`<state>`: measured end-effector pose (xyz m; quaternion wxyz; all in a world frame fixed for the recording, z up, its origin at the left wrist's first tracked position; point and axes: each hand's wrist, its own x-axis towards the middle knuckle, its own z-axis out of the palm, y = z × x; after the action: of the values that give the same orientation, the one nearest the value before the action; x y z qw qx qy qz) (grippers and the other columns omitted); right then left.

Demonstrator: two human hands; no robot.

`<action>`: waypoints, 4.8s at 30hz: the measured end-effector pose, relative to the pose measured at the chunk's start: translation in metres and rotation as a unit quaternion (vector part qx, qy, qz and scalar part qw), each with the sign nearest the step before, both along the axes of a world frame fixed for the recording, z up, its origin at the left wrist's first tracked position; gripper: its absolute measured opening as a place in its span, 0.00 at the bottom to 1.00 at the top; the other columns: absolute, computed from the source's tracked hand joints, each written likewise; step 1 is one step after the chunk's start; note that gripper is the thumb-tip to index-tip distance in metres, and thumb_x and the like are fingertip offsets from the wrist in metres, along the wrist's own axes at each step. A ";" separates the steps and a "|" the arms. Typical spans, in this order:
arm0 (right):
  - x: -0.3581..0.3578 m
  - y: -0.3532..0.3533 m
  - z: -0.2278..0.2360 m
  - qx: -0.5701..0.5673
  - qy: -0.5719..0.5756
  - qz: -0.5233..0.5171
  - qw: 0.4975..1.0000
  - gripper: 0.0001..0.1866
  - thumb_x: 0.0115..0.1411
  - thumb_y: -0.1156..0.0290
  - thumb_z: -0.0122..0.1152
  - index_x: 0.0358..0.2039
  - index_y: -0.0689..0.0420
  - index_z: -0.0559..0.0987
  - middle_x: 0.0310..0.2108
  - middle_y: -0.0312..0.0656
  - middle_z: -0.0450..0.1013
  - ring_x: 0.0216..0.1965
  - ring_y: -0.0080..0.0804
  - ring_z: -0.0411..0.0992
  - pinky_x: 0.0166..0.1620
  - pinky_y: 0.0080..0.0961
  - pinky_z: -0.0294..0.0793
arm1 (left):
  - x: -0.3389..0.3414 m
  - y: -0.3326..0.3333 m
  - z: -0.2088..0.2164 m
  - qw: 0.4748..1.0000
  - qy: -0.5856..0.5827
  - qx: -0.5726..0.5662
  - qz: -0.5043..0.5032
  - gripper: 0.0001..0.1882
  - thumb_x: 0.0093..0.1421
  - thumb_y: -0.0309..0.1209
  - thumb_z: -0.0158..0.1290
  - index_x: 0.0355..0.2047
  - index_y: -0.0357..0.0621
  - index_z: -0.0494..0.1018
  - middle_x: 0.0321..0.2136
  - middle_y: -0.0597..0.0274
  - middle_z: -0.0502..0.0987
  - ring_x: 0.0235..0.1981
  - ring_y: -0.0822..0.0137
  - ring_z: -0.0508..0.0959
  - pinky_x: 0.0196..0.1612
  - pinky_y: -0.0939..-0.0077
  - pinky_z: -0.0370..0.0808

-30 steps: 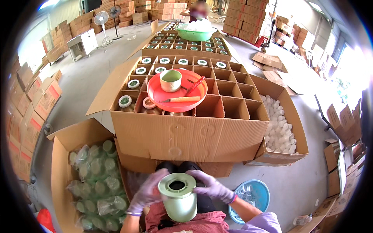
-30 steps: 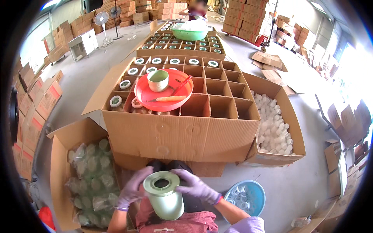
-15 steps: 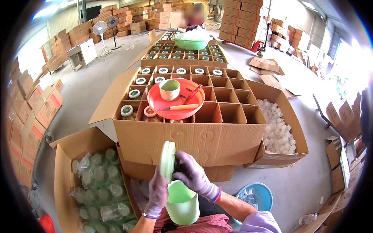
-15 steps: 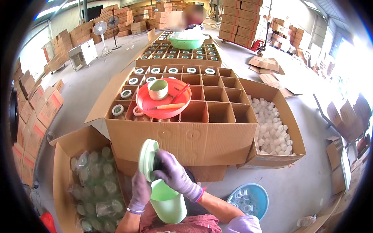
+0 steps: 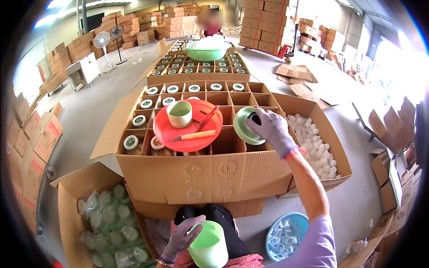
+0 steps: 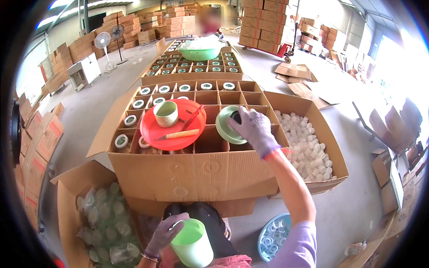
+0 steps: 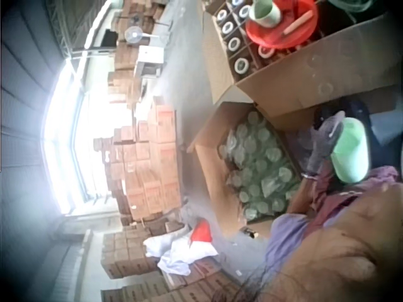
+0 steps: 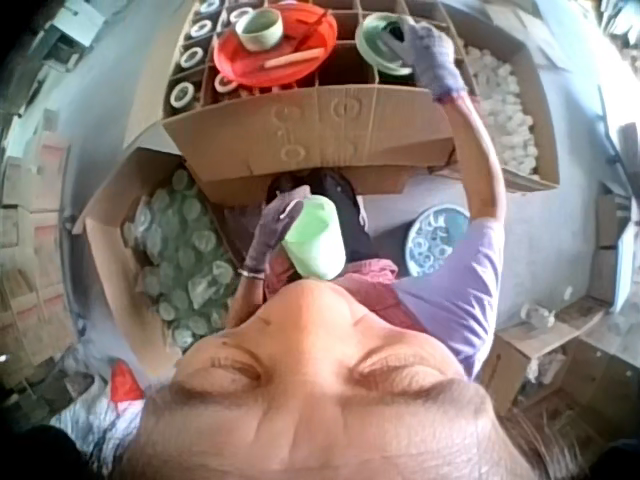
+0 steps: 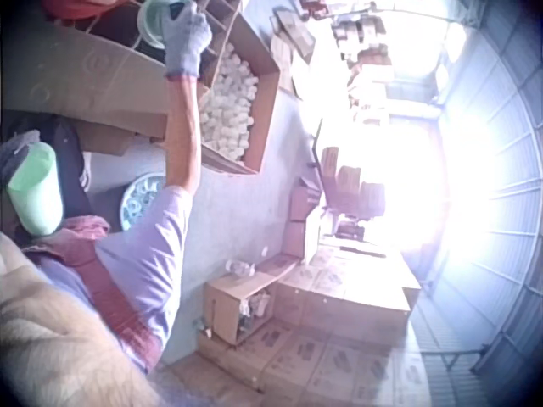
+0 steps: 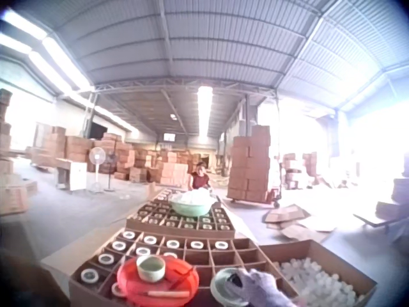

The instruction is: The person assembles light green thermos bottles by inserting a black rubber stopper and a white plastic cap into each bottle, then placing the finished units into a compartmentalized cardboard box. The person repeats this process for multiple bottles.

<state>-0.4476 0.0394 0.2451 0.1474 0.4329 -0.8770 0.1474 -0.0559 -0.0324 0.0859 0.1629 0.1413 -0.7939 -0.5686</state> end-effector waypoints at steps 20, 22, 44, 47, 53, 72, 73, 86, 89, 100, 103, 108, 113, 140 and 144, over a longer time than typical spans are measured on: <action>-0.284 -0.240 -0.102 0.055 -0.076 0.049 0.994 0.18 0.57 0.59 0.57 0.49 0.42 0.80 0.39 0.52 0.78 0.50 0.50 0.73 0.54 0.42 0.73 | -0.028 -0.036 -0.026 0.994 -0.028 0.091 -0.058 0.29 0.61 0.29 0.56 0.62 0.34 0.64 0.59 0.47 0.68 0.61 0.53 0.68 0.63 0.64 0.63; -0.300 -0.233 -0.107 0.007 -0.108 0.029 0.994 0.17 0.55 0.59 0.61 0.47 0.40 0.79 0.44 0.59 0.73 0.48 0.56 0.72 0.53 0.44 0.73 | -0.028 -0.034 -0.025 0.992 -0.015 0.107 -0.063 0.30 0.61 0.29 0.56 0.62 0.34 0.64 0.60 0.47 0.67 0.61 0.53 0.67 0.64 0.64 0.62; 0.126 0.007 0.032 -0.289 -0.138 0.367 0.873 0.35 0.47 0.75 0.69 0.58 0.60 0.70 0.51 0.50 0.67 0.48 0.43 0.69 0.52 0.33 0.71 | -0.070 -0.041 0.082 0.832 0.329 0.448 -0.007 0.37 0.68 0.52 0.40 0.71 0.49 0.46 0.69 0.53 0.53 0.66 0.50 0.61 0.63 0.43 0.65; 0.186 0.008 -0.014 -0.264 -0.078 0.426 0.862 0.31 0.46 0.70 0.73 0.54 0.52 0.76 0.51 0.54 0.66 0.47 0.52 0.69 0.50 0.40 0.72 | -0.032 -0.043 0.044 0.779 0.297 0.551 -0.037 0.35 0.70 0.57 0.32 0.69 0.48 0.52 0.67 0.52 0.58 0.65 0.48 0.62 0.66 0.41 0.59; 0.236 -0.009 -0.101 -0.403 -0.166 0.426 0.793 0.29 0.61 0.60 0.61 0.61 0.58 0.69 0.62 0.67 0.56 0.63 0.63 0.59 0.64 0.46 0.61 | -0.010 -0.031 0.008 0.639 0.331 0.695 -0.005 0.37 0.67 0.60 0.38 0.67 0.50 0.56 0.66 0.53 0.60 0.66 0.53 0.62 0.66 0.47 0.61; 0.248 0.132 -0.216 -0.200 -0.565 0.253 0.759 0.32 0.68 0.55 0.50 0.63 0.67 0.64 0.62 0.51 0.64 0.64 0.41 0.63 0.65 0.33 0.59 | 0.041 -0.075 -0.012 0.939 0.082 0.331 0.041 0.38 0.57 0.45 0.56 0.63 0.36 0.62 0.56 0.55 0.71 0.59 0.64 0.69 0.63 0.70 0.62; 0.256 0.148 -0.231 -0.185 -0.543 0.268 0.774 0.31 0.67 0.59 0.54 0.63 0.66 0.64 0.62 0.54 0.63 0.64 0.45 0.62 0.65 0.36 0.60 | 0.050 -0.071 -0.014 0.945 0.085 0.311 0.053 0.39 0.57 0.45 0.56 0.64 0.35 0.61 0.57 0.55 0.70 0.60 0.63 0.68 0.64 0.70 0.61; 0.312 0.104 -0.174 -0.218 -0.688 0.364 0.589 0.56 0.51 0.46 0.68 0.69 0.65 0.50 0.67 0.56 0.52 0.68 0.51 0.52 0.69 0.38 0.49 | 0.188 0.046 -0.155 0.950 0.092 0.185 0.234 0.27 0.68 0.32 0.47 0.66 0.42 0.56 0.63 0.57 0.65 0.62 0.62 0.67 0.64 0.63 0.64; 0.296 0.066 -0.161 -0.143 -0.520 0.503 0.675 0.60 0.46 0.50 0.78 0.69 0.63 0.50 0.66 0.50 0.54 0.68 0.44 0.54 0.68 0.37 0.52 | 0.202 0.045 -0.175 0.882 0.120 0.371 0.263 0.25 0.66 0.26 0.49 0.63 0.44 0.61 0.62 0.57 0.67 0.60 0.61 0.70 0.64 0.62 0.66; 0.298 0.034 -0.135 -0.224 -0.603 0.444 0.624 0.50 0.51 0.63 0.75 0.67 0.63 0.56 0.62 0.49 0.64 0.64 0.39 0.62 0.66 0.34 0.59 | 0.185 0.029 -0.206 0.806 0.094 0.538 0.228 0.22 0.63 0.32 0.53 0.56 0.41 0.68 0.56 0.54 0.71 0.54 0.59 0.74 0.59 0.63 0.69; 0.294 0.031 -0.123 -0.222 -0.540 0.453 0.674 0.47 0.52 0.64 0.73 0.67 0.61 0.57 0.60 0.49 0.63 0.62 0.43 0.63 0.64 0.35 0.62 | 0.169 0.029 -0.197 0.795 0.117 0.546 0.237 0.21 0.62 0.34 0.54 0.54 0.40 0.69 0.54 0.54 0.72 0.53 0.58 0.75 0.58 0.63 0.70; 0.279 0.057 -0.138 -0.260 -0.421 0.410 0.766 0.44 0.53 0.64 0.71 0.66 0.63 0.58 0.59 0.55 0.61 0.60 0.52 0.62 0.63 0.39 0.62 | 0.143 -0.026 -0.116 0.863 0.094 0.431 0.248 0.22 0.61 0.37 0.56 0.51 0.39 0.72 0.51 0.53 0.74 0.51 0.57 0.76 0.55 0.64 0.72; 0.278 0.120 -0.200 -0.121 -0.357 0.309 0.873 0.37 0.56 0.64 0.68 0.61 0.66 0.62 0.57 0.61 0.62 0.58 0.58 0.65 0.59 0.42 0.68 | 0.066 -0.079 0.051 0.993 -0.116 -0.037 0.006 0.22 0.59 0.41 0.58 0.49 0.38 0.74 0.48 0.52 0.76 0.48 0.56 0.78 0.53 0.64 0.73; 0.189 0.020 -0.066 -0.231 -0.160 0.308 0.909 0.22 0.60 0.63 0.61 0.52 0.59 0.71 0.41 0.55 0.70 0.39 0.53 0.74 0.41 0.38 0.77 | -0.062 0.000 0.063 0.921 0.199 0.333 -0.002 0.34 0.70 0.49 0.44 0.68 0.41 0.54 0.63 0.55 0.61 0.62 0.62 0.67 0.57 0.69 0.71; 0.185 0.006 -0.090 -0.137 -0.577 0.217 0.775 0.27 0.70 0.51 0.42 0.48 0.65 0.74 0.29 0.55 0.75 0.35 0.45 0.78 0.41 0.36 0.76 | -0.045 -0.016 0.056 0.957 0.210 -0.186 0.076 0.31 0.65 0.45 0.49 0.63 0.39 0.64 0.61 0.43 0.64 0.61 0.45 0.64 0.64 0.56 0.62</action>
<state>-0.2629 0.0457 0.1555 -0.3645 0.4206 -0.6509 0.5163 -0.1007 -0.0486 0.1420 0.3922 0.0451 -0.8204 -0.4136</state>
